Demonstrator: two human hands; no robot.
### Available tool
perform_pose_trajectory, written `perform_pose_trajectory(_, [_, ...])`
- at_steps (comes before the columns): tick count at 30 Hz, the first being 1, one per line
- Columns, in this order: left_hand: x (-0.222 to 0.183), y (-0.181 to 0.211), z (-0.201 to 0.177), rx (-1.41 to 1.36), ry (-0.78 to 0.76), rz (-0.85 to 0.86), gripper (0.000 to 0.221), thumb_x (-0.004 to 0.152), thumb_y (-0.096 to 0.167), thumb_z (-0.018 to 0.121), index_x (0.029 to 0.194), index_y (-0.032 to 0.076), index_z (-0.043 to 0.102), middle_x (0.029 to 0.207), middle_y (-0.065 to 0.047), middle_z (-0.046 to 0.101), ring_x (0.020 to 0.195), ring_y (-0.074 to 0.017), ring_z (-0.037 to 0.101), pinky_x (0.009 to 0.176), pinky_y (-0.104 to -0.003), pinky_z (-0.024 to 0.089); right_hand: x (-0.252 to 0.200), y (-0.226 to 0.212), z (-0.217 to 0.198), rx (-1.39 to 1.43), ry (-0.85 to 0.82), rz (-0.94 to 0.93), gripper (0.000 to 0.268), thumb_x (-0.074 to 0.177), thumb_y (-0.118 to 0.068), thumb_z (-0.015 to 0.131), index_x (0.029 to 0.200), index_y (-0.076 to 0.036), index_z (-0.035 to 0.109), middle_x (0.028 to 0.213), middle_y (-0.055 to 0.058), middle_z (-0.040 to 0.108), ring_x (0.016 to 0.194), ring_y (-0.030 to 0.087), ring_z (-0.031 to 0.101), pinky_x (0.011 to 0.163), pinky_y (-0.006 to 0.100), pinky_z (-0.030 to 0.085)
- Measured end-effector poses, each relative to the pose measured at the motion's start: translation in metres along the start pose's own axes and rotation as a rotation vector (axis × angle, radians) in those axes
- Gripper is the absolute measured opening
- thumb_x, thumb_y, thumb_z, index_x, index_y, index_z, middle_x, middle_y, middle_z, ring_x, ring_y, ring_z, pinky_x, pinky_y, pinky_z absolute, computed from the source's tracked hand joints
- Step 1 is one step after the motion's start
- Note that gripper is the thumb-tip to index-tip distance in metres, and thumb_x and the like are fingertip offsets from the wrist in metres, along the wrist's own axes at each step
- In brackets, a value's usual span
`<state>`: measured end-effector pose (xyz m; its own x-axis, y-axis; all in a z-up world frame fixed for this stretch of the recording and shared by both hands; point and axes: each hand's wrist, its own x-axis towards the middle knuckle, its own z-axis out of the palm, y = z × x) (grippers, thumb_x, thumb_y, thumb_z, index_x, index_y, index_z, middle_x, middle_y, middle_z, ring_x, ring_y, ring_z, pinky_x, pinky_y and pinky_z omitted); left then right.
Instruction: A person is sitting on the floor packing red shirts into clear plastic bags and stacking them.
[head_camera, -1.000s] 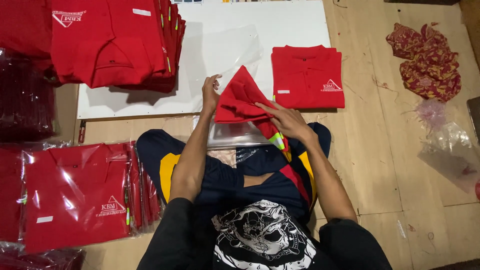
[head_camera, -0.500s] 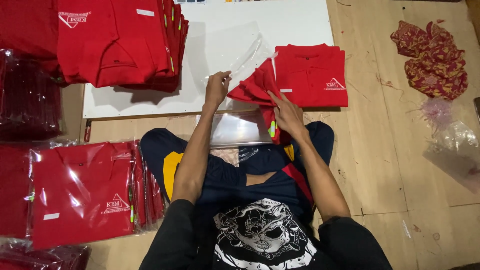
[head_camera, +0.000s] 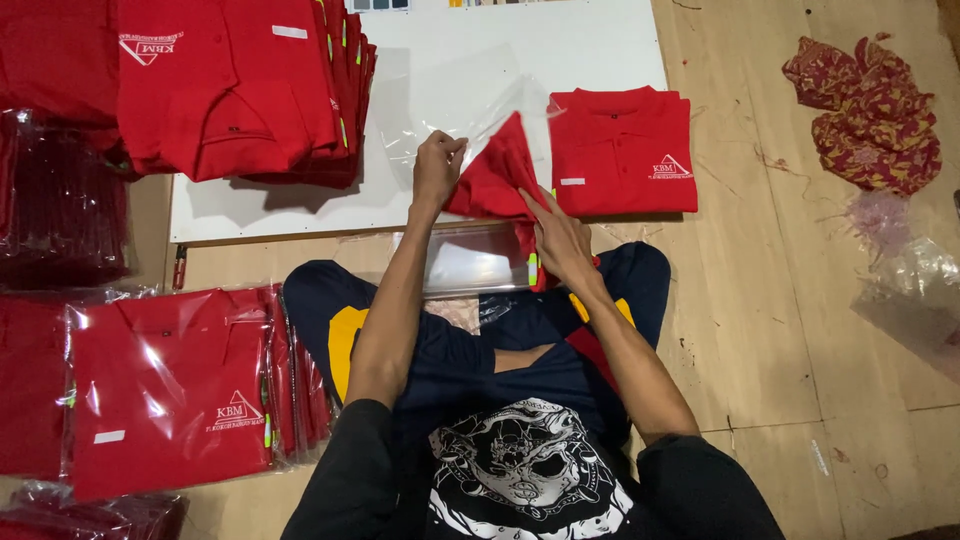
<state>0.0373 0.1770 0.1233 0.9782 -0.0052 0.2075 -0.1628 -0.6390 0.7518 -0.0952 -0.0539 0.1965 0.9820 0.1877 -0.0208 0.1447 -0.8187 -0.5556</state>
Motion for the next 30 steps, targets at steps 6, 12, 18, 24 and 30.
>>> perform_pose_trajectory(6, [0.003,-0.006,0.003,-0.039,-0.107,-0.074,0.016,0.095,0.019,0.073,0.11,0.021,0.08,0.097,-0.007,0.072,0.086,-0.0255,0.074,0.075,-0.04,0.063,-0.003,0.007,-0.008,-0.012,-0.076,-0.045,0.069,0.097,-0.007,0.046,0.156,-0.042,0.042,0.158,0.01,0.046,0.09,0.052,0.069,0.076,0.058,0.057])
perform_pose_trajectory(12, [0.0,0.007,-0.007,0.028,-0.078,-0.047,0.016,0.096,0.018,0.072,0.111,0.019,0.079,0.101,-0.006,0.071,0.088,-0.025,0.073,0.078,-0.043,0.062,0.018,0.062,0.034,0.05,-0.141,0.057,0.065,0.098,-0.015,0.048,0.155,-0.045,0.043,0.154,0.01,0.05,0.123,0.045,0.061,0.098,0.057,0.051])
perform_pose_trajectory(18, [-0.004,0.027,-0.024,0.206,-0.14,0.022,0.019,0.099,0.018,0.068,0.114,0.023,0.078,0.106,-0.004,0.068,0.094,-0.0278,0.073,0.084,-0.048,0.062,0.024,0.08,0.045,0.206,-0.142,0.174,0.055,0.099,-0.016,0.048,0.152,-0.031,0.051,0.149,0.025,0.053,0.144,0.043,0.041,0.118,0.054,0.033])
perform_pose_trajectory(24, [-0.002,0.021,-0.009,0.251,-0.185,0.052,0.021,0.099,0.019,0.067,0.117,0.023,0.077,0.11,-0.003,0.066,0.099,-0.0334,0.072,0.088,-0.052,0.06,0.024,0.061,0.034,0.28,-0.11,0.175,0.054,0.099,-0.016,0.051,0.153,-0.024,0.051,0.147,0.035,0.048,0.144,0.048,0.038,0.12,0.056,0.029])
perform_pose_trajectory(30, [-0.012,0.046,0.012,0.303,-0.209,0.183,0.025,0.098,0.025,0.064,0.12,0.028,0.075,0.113,-0.001,0.061,0.101,-0.0303,0.071,0.085,-0.051,0.061,0.023,0.019,0.034,0.045,-0.19,0.209,0.059,0.1,-0.017,0.045,0.157,-0.035,0.041,0.16,0.019,0.039,0.134,0.051,0.05,0.11,0.063,0.041])
